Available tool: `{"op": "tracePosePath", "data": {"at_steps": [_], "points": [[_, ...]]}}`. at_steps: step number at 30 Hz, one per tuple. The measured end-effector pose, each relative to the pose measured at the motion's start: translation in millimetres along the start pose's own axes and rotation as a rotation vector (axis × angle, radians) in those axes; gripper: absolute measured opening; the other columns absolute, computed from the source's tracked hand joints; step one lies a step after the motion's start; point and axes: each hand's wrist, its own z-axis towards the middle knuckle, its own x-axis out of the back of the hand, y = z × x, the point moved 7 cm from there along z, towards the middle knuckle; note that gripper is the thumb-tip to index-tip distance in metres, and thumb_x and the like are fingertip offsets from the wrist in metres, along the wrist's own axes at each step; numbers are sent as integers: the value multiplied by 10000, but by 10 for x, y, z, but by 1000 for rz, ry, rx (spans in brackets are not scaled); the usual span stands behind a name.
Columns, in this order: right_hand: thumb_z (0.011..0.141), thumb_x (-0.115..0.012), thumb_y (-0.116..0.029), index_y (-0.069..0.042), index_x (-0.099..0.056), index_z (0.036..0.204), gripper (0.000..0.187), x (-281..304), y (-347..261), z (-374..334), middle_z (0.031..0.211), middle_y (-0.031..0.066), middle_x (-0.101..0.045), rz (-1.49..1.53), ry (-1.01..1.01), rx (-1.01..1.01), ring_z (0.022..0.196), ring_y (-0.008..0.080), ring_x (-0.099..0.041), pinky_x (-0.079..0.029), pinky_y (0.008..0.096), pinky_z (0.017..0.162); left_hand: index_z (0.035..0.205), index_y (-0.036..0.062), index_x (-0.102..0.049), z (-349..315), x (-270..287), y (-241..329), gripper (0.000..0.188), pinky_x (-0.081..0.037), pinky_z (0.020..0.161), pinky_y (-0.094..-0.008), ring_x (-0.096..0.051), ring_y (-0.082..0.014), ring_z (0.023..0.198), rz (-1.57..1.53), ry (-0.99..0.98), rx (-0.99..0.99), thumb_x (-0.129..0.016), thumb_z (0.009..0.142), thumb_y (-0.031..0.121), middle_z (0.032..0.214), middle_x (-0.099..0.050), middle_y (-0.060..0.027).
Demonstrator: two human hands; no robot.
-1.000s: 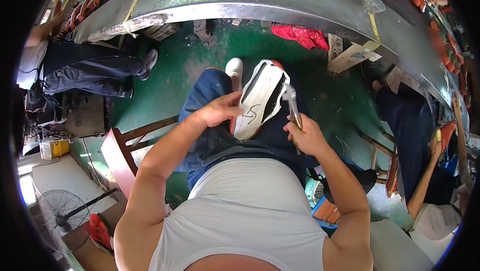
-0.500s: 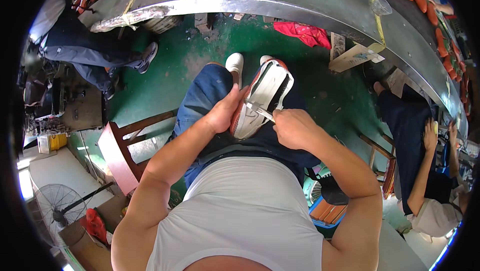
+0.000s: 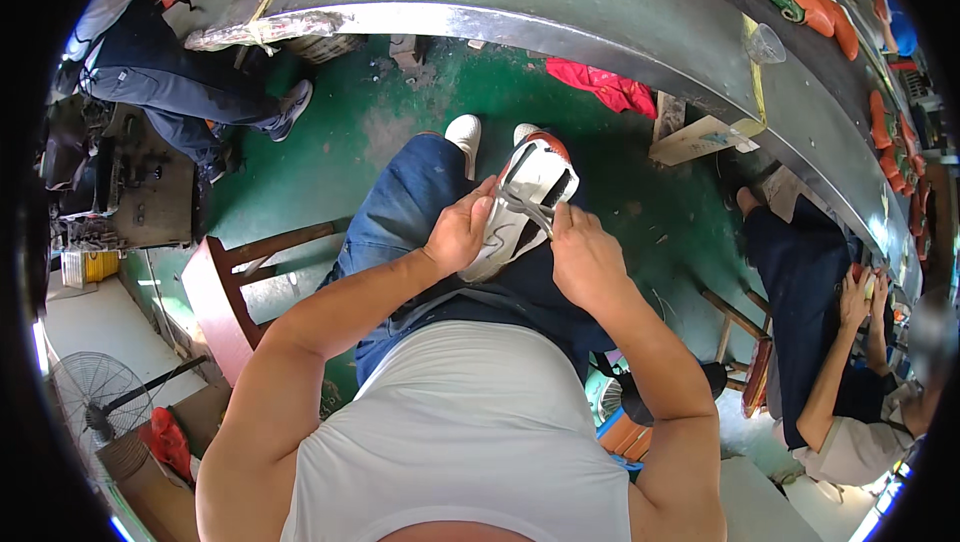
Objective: Trimming and assembling shoe components at a factory workbench using pliers.
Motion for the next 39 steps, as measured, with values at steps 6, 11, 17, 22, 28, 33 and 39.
{"op": "tracePosePath", "data": {"at_steps": [6,11,17,22,28,33,39], "points": [[893,-620,-117,3,-531,1051,218,-506,322,-204,926,191,-641,212,111,-123,858,387,-658,-535,467,744,1548,158,-309,61,-39,161,540,-540,920,-453,-626,-442,1090,246,-181,-211,-448,1036,257,1487,-413,-271],[918,-632,-164,-19,-550,1040,206,-455,559,-204,929,222,-641,480,-316,-328,832,380,-658,-530,446,707,1569,225,-239,105,-62,242,592,-558,911,-458,-631,-471,1050,448,-446,-105,-462,1021,200,1532,-316,-295],[1006,-530,-308,-4,-566,1064,311,-46,518,33,823,234,-653,614,201,-202,773,448,-638,-520,475,718,1576,310,-196,207,-110,349,592,-581,863,-450,-668,-462,958,601,-579,-66,-440,1037,312,1538,-279,-314],[1011,-510,-309,35,-558,1020,348,-498,595,136,897,273,-660,312,-80,-219,845,462,-646,-510,526,751,1563,389,-213,212,-80,478,567,-563,908,-455,-664,-455,996,742,-731,76,-430,1039,375,1552,-255,-309],[1012,-512,-304,28,-548,1007,335,-432,509,21,880,274,-650,383,-82,-163,831,465,-638,-507,517,738,1551,-28,-190,-249,49,-160,678,-384,1106,-341,-527,-303,1308,118,-333,345,-506,1034,277,1523,-381,-259],[1014,-522,-311,19,-565,1073,338,-506,138,-227,917,262,-648,434,-117,-147,874,464,-633,-503,492,749,1538,-12,-253,-202,35,-61,761,-412,1073,-342,-552,-320,1269,-63,-333,326,-656,947,249,1380,-530,-283],[1015,-540,-279,27,-573,1146,334,-870,435,-585,908,162,-676,869,-6,-349,800,288,-672,-524,364,716,1592,87,-50,-41,250,210,1082,-476,1006,-376,-624,-357,1142,181,-605,182,-751,776,206,1241,-601,-304]]}}
